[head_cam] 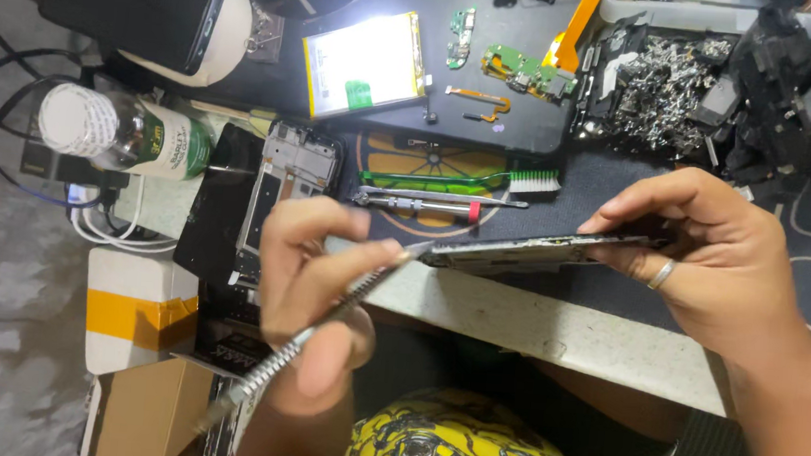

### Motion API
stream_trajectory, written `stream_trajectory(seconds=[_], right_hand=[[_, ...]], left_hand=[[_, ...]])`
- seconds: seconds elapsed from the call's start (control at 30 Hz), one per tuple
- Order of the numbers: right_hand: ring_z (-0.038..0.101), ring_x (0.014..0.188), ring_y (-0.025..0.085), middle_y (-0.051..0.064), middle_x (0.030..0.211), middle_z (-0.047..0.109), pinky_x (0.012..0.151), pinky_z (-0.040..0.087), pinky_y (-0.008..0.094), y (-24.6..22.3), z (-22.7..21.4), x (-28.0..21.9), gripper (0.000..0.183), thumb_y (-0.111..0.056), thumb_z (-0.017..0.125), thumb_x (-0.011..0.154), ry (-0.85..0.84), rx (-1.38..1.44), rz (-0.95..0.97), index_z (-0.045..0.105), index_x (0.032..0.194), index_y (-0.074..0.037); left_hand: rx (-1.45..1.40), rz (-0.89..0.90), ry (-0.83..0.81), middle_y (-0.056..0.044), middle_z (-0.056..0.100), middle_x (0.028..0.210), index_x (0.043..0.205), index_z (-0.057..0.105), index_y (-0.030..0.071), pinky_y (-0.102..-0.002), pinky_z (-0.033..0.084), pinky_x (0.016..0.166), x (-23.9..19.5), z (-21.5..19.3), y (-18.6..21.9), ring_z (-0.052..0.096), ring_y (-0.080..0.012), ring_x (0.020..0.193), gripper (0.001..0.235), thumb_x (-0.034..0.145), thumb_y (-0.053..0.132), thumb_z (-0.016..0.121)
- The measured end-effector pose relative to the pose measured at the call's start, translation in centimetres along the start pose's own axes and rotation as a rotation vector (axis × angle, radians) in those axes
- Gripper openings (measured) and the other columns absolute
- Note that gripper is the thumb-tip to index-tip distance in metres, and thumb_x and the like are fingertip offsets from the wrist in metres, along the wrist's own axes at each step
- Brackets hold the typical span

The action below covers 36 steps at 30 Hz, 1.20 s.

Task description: The person disassembles a smartphone, removes the battery, and uses a metal spudger to disconnect ribbon cables and remove internal components. The person then places the battery aside and continues to manipulate the phone's internal frame and connectors.

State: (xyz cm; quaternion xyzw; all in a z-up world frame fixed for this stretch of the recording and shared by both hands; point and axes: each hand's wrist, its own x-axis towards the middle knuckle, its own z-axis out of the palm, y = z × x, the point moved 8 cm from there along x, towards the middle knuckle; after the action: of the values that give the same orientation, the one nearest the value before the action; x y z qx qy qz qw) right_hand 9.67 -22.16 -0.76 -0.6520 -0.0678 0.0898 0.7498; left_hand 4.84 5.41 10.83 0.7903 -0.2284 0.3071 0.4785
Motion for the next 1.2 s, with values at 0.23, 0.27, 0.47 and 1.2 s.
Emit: stream_trajectory(seconds=[0.23,0.27,0.47,1.2], right_hand=[[0.071,0.106,0.02,0.013,0.11,0.07,0.098,0.061,0.036,1.0,-0.6,0.0,0.036,0.022,0.063,0.079,-0.02,0.03,0.084,0.065,0.109,0.002],[0.071,0.107,0.02,0.013,0.11,0.07,0.098,0.061,0.036,1.0,-0.5,-0.1,0.037,0.022,0.061,0.078,-0.035,0.064,0.087,0.066,0.109,0.002],[0.073,0.105,0.022,0.013,0.108,0.072,0.096,0.062,0.037,1.4,-0.8,0.0,0.038,0.022,0.064,0.076,-0.052,0.029,0.12,0.066,0.107,0.001],[0.071,0.108,0.015,0.007,0.119,0.076,0.094,0.055,0.03,0.3,3.7,2.5,0.037,0.0,0.063,0.086,-0.166,-0.055,0.438,0.071,0.122,-0.003]], left_hand=[[-0.255,-0.047,-0.178,-0.007,0.065,0.082,0.1,0.073,0.006,-0.034,0.048,0.073,0.7,3.7,-1.3,0.063,-0.0214,0.076,0.045,0.102,0.048,0.057],[-0.269,0.032,-0.169,-0.006,0.066,0.087,0.104,0.071,0.007,-0.037,0.05,0.079,0.9,4.2,-1.1,0.065,-0.021,0.083,0.042,0.099,0.047,0.058],[-0.273,0.139,-0.247,-0.008,0.067,0.101,0.112,0.07,0.008,-0.034,0.058,0.083,0.1,6.3,-1.1,0.07,-0.0247,0.095,0.03,0.087,0.001,0.084],[-0.421,-0.374,-0.112,-0.01,0.071,0.106,0.114,0.072,0.003,-0.025,0.059,0.082,-1.4,3.2,-6.0,0.071,-0.0151,0.09,0.024,0.093,-0.008,0.076]])
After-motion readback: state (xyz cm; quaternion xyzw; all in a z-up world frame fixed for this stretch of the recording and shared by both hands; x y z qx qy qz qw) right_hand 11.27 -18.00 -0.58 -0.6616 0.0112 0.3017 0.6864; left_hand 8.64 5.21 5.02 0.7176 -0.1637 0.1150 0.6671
